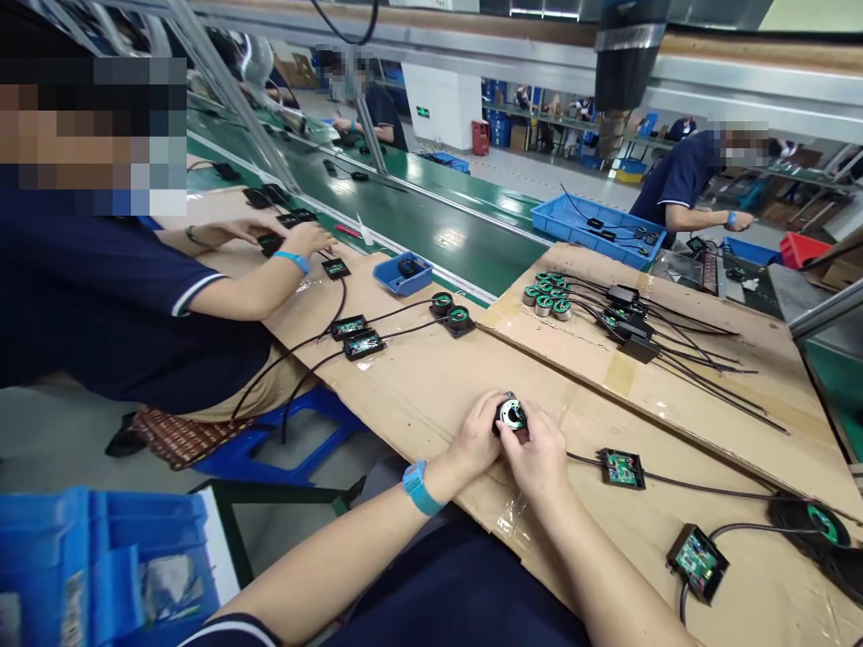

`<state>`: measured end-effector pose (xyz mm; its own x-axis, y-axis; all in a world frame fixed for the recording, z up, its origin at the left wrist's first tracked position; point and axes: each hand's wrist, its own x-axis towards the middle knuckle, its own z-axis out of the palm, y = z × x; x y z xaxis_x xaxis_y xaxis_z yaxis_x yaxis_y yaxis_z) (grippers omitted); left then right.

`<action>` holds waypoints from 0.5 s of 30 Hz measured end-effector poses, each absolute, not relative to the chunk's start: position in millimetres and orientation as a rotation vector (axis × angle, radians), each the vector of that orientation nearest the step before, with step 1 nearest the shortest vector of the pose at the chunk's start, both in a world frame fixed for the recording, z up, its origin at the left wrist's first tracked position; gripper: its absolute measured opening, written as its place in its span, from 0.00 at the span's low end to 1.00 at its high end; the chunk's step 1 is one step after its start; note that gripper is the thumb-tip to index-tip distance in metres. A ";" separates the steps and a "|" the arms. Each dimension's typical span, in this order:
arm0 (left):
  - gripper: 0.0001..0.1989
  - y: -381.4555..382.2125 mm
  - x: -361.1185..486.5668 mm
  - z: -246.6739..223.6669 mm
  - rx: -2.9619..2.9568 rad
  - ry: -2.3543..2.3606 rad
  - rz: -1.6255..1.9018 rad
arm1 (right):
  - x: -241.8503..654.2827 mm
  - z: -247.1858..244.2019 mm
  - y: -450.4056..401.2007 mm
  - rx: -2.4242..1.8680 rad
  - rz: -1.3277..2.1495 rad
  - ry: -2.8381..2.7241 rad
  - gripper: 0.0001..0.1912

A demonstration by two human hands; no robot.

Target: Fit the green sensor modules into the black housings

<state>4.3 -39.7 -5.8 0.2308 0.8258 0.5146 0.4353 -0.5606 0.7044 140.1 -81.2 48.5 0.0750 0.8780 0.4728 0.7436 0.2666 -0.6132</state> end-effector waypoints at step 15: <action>0.26 -37.4 2.6 -9.1 2.120 1.190 1.303 | 140.9 40.2 -82.5 -1.619 0.197 -1.746 0.17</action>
